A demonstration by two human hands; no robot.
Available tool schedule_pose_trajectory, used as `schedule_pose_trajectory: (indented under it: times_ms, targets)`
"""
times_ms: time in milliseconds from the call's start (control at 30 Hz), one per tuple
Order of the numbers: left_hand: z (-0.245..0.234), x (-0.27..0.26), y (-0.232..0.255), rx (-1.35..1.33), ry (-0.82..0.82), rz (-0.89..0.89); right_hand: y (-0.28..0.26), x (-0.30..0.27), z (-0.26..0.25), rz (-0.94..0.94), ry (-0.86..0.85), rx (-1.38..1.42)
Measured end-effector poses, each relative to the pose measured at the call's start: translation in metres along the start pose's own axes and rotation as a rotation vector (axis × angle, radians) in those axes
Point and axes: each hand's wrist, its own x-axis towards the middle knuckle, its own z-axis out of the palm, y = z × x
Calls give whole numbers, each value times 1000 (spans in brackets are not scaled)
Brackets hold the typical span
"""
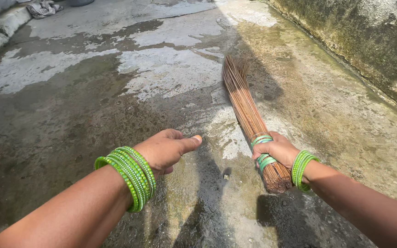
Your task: The person sweeps water across the wet concrete ground using a handheld broom.
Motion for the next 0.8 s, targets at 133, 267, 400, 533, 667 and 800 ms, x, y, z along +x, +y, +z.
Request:
schedule_pose_trajectory:
  times_ms: [133, 267, 400, 533, 667, 800]
  targets:
    - [2, 6, -31, -131, 21, -60, -22, -26, 25, -196, 11, -140]
    - [2, 6, -68, -271, 63, -61, -34, -66, 67, -434, 42, -578]
    - [16, 8, -110, -435, 196, -212, -45, -104, 113, -150, -123, -872]
    - [40, 9, -146, -209, 682, -130, -30, -126, 144, -432, -384, -873]
    - [48, 7, -154, -22, 952, -11, -6, -134, 156, -612, -650, -1070]
    - [57, 15, -149, -61, 822, -50, 5, -125, 152, -601, -761, -1424]
